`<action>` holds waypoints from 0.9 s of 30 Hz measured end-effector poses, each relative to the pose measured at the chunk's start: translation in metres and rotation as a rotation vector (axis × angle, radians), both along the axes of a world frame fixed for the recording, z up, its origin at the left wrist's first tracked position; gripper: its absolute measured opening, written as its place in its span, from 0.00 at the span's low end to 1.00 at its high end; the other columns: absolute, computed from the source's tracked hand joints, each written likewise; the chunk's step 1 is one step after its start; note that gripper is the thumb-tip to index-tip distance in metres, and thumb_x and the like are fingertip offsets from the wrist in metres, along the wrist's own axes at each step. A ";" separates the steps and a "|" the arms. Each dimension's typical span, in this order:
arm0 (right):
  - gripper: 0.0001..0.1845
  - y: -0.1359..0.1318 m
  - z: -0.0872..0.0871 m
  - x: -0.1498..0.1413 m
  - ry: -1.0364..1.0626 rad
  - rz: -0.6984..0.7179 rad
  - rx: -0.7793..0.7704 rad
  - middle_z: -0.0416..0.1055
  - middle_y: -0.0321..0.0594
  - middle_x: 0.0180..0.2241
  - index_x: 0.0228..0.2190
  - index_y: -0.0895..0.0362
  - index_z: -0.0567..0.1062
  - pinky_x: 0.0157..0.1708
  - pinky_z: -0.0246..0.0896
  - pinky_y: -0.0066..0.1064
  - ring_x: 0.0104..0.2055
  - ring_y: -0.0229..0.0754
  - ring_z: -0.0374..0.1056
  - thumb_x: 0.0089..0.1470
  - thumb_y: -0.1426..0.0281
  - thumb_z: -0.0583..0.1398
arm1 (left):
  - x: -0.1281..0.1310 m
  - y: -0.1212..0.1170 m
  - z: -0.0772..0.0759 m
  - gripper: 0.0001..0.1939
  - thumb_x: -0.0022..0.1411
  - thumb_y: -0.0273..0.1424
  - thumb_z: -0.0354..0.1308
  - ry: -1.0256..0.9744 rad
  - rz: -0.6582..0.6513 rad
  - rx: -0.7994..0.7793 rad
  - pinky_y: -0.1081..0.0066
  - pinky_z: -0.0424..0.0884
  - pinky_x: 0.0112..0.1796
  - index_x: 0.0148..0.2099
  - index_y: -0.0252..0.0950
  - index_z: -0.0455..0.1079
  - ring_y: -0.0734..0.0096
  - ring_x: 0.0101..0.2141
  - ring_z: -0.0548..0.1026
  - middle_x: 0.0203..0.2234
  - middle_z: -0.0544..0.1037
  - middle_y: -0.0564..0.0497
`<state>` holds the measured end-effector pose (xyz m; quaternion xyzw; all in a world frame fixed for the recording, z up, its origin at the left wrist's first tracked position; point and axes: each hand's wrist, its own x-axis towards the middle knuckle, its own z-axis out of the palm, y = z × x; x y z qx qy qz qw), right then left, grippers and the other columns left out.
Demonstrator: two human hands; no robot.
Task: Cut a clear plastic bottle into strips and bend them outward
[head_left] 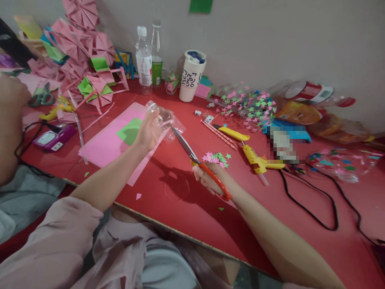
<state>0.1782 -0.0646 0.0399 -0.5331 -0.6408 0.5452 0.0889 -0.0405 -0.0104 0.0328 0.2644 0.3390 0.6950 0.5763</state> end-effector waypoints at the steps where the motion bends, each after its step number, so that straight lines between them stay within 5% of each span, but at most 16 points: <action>1: 0.30 0.000 0.000 0.000 0.002 0.000 -0.004 0.51 0.23 0.07 0.19 0.52 0.61 0.09 0.45 0.25 0.07 0.31 0.49 0.43 0.39 0.59 | 0.000 0.000 0.000 0.15 0.62 0.45 0.57 0.001 0.004 0.005 0.59 0.72 0.52 0.34 0.39 0.73 0.61 0.46 0.79 0.35 0.82 0.48; 8: 0.30 0.001 0.003 0.007 0.053 0.096 0.047 0.54 0.24 0.09 0.22 0.54 0.66 0.13 0.52 0.26 0.10 0.32 0.55 0.48 0.39 0.57 | -0.001 0.001 -0.006 0.11 0.61 0.42 0.60 0.035 -0.033 0.057 0.56 0.71 0.53 0.35 0.40 0.71 0.58 0.49 0.78 0.37 0.82 0.48; 16: 0.30 0.004 -0.001 0.004 0.040 0.076 0.024 0.52 0.23 0.07 0.21 0.53 0.65 0.13 0.50 0.26 0.08 0.31 0.52 0.48 0.39 0.56 | 0.003 0.001 -0.009 0.09 0.60 0.40 0.60 0.035 -0.043 0.087 0.62 0.76 0.47 0.35 0.40 0.69 0.65 0.39 0.80 0.32 0.81 0.52; 27: 0.29 0.002 0.001 0.006 0.063 0.067 0.020 0.53 0.24 0.08 0.20 0.53 0.64 0.12 0.50 0.25 0.09 0.31 0.53 0.47 0.40 0.59 | 0.002 0.002 -0.011 0.10 0.60 0.41 0.61 0.035 -0.030 0.096 0.57 0.72 0.53 0.34 0.40 0.70 0.59 0.49 0.78 0.36 0.82 0.48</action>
